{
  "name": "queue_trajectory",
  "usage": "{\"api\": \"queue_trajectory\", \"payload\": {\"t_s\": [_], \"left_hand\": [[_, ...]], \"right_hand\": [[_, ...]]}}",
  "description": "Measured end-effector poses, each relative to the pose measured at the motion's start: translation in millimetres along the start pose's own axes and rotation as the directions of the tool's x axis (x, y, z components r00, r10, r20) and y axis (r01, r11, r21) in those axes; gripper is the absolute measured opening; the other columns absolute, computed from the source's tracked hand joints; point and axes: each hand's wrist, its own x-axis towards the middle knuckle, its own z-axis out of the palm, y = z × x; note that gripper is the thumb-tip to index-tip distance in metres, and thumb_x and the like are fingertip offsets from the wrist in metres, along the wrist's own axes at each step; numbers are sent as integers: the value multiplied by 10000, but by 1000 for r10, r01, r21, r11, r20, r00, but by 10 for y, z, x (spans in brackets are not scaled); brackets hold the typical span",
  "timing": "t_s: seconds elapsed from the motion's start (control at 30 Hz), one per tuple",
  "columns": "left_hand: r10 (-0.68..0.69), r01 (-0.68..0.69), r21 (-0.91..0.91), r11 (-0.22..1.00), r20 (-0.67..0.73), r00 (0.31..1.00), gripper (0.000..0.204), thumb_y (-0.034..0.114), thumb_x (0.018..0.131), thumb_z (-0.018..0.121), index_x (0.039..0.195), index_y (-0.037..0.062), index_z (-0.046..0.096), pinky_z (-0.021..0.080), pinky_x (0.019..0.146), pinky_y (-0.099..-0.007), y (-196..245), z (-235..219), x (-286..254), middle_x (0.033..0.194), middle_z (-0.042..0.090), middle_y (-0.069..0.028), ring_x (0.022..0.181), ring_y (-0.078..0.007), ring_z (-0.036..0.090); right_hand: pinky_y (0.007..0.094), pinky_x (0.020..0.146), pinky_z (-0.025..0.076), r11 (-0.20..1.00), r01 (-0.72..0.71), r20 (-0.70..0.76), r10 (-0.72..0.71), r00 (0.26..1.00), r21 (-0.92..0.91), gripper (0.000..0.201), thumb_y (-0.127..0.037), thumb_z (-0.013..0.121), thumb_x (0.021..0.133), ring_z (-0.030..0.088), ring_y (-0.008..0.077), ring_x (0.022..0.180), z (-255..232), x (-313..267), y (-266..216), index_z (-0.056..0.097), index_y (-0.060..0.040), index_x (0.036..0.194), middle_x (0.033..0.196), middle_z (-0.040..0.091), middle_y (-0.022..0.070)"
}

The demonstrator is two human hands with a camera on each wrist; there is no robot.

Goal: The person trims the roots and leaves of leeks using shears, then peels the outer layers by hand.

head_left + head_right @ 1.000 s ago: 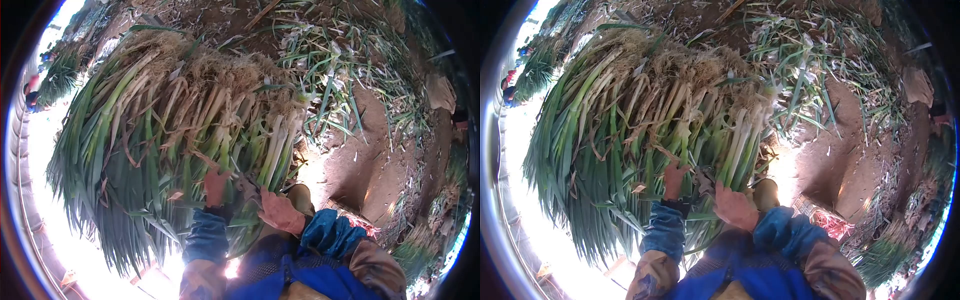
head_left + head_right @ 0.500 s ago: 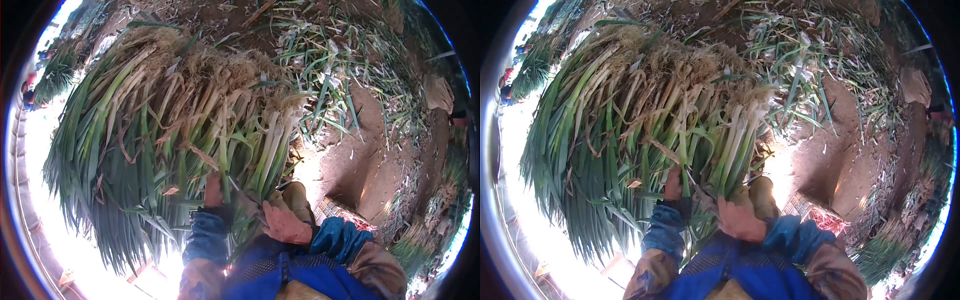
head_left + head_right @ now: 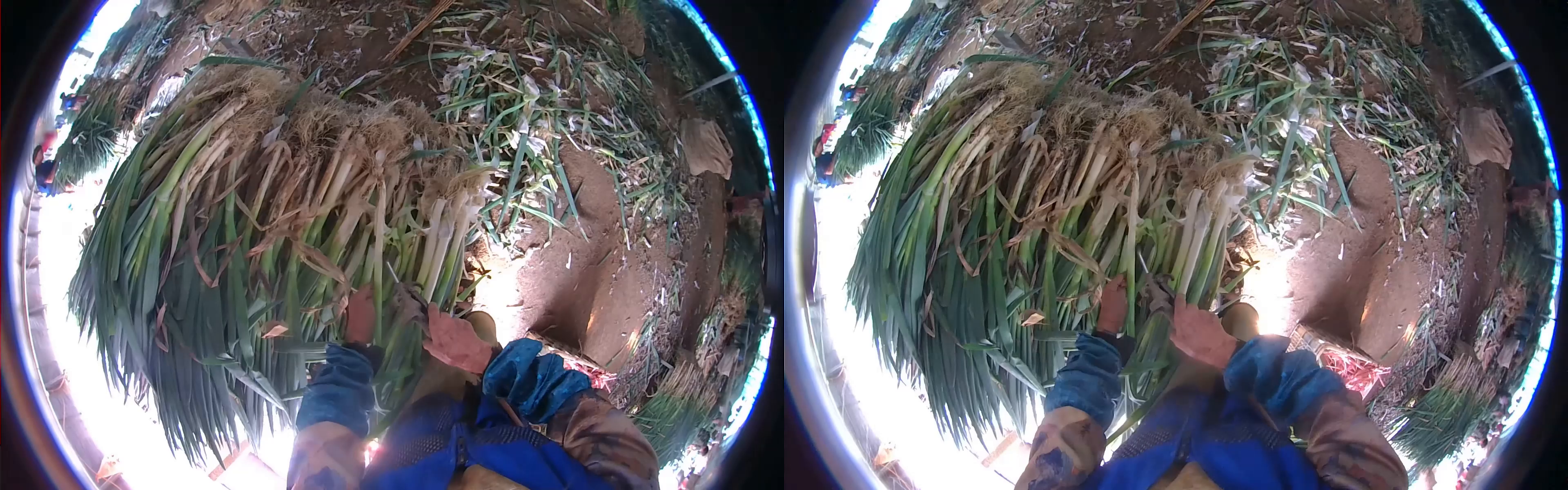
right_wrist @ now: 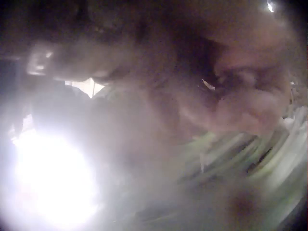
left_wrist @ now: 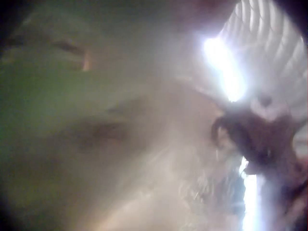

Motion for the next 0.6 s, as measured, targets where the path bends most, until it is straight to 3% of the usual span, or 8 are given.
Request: {"api": "queue_trajectory", "payload": {"t_s": [0.03,0.1,0.2,0.27,0.33,0.43,0.57,0.6], "left_hand": [[-152,155,-212,965,34,988,183,113,887,479,1031,39,565,434,462,-269,121,33,9,700,573,-71,526,-157,544],[-419,432,-535,726,154,895,154,125,888,490,988,37,568,410,418,-261,340,51,-29,685,568,-60,486,-132,521],[-274,283,-222,933,73,959,155,173,899,491,960,46,557,367,368,-252,-188,52,-29,665,566,-41,443,-112,489],[-331,329,-302,895,46,942,241,201,881,514,1004,6,585,391,578,-254,-228,56,-102,778,578,-38,651,-111,504],[-334,331,-289,898,40,942,251,212,882,520,1011,8,587,385,575,-252,-304,14,-174,767,569,-29,650,-108,498],[-311,316,-230,920,61,949,184,206,903,508,987,52,563,349,363,-247,-276,-9,-251,635,536,-14,439,-102,469],[-396,398,-327,857,76,915,207,215,898,520,1020,53,565,358,372,-245,-255,-35,-448,654,537,-13,443,-101,467],[-418,418,-340,842,78,905,221,210,894,525,1030,42,569,370,425,-246,-230,-41,-475,690,547,-17,495,-101,476]], "right_hand": [[448,568,504,1000,-21,-6,21,1000,-11,647,-184,609,735,608,387,675,-11,29,20,299,156,1190,809,561,250],[449,559,504,997,-66,-18,65,998,-27,626,-163,600,725,610,394,685,-36,117,36,307,155,1178,809,565,253],[456,547,458,997,-70,-41,70,997,13,655,-176,575,745,563,371,642,-22,164,8,286,137,1242,782,524,214],[467,555,457,997,-71,-72,73,995,29,647,-166,569,738,564,380,653,3,285,40,288,137,1236,786,526,220],[475,560,456,998,-59,-115,62,991,30,640,-162,567,734,564,387,657,73,408,81,293,136,1230,789,529,223],[462,551,468,998,-51,-206,42,978,-38,623,-156,560,736,572,377,631,114,608,164,306,146,1218,768,545,214],[430,527,496,990,-59,-271,21,962,-132,582,-144,533,751,603,348,605,110,790,239,331,171,1197,721,579,197],[430,529,498,989,-45,-269,5,963,-143,572,-147,528,758,610,347,616,117,788,251,337,171,1193,721,583,198]]}}
